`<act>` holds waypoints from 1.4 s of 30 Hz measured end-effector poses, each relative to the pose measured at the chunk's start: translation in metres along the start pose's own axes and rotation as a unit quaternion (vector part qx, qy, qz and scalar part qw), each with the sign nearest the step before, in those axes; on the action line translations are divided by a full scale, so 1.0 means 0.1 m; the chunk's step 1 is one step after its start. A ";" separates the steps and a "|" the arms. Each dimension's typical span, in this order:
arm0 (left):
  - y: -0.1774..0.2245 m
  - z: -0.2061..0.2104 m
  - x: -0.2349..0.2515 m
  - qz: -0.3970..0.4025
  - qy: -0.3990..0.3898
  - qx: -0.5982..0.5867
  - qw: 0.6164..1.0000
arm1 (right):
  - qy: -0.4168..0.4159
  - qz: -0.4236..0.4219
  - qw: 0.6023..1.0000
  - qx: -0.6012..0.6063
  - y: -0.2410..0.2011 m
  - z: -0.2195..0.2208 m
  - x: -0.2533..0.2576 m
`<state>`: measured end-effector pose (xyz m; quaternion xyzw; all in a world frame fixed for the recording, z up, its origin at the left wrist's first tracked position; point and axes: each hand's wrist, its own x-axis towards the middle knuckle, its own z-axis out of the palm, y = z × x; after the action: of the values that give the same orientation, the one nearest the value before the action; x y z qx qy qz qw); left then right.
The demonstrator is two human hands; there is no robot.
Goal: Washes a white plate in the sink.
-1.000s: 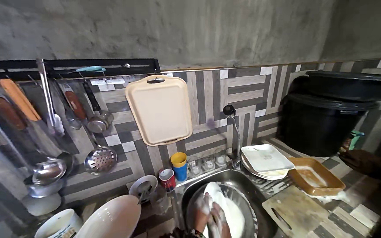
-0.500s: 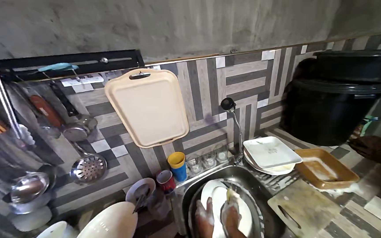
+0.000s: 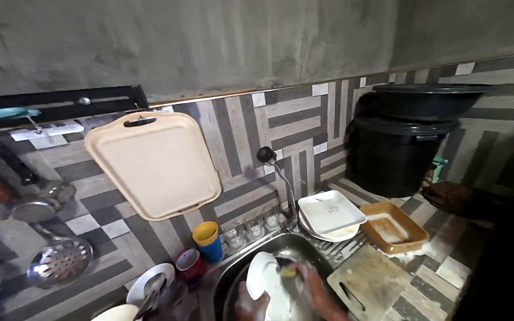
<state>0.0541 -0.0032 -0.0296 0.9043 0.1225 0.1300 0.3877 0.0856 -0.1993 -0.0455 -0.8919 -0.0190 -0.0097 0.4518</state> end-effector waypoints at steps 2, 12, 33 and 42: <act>0.32 -0.19 -0.12 0.045 -0.056 0.068 0.995 | 0.080 -0.066 0.991 -0.081 -0.05 -0.57 0.16; 1.34 -0.45 -0.63 0.443 -0.142 0.239 0.852 | -0.098 -0.096 0.895 -0.425 0.62 -1.81 0.95; 2.11 1.88 0.35 0.508 -0.203 0.273 0.791 | -0.035 -0.222 0.884 -0.410 0.53 -2.72 1.08; 1.99 2.04 0.33 0.423 -0.257 0.285 0.821 | -0.048 -0.251 0.885 -0.390 0.81 -2.19 1.07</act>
<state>0.1759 -0.2621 -0.0151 0.9380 -0.3445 0.0035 0.0374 0.1959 -0.4214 0.0225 -0.9608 -0.2587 -0.0866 0.0485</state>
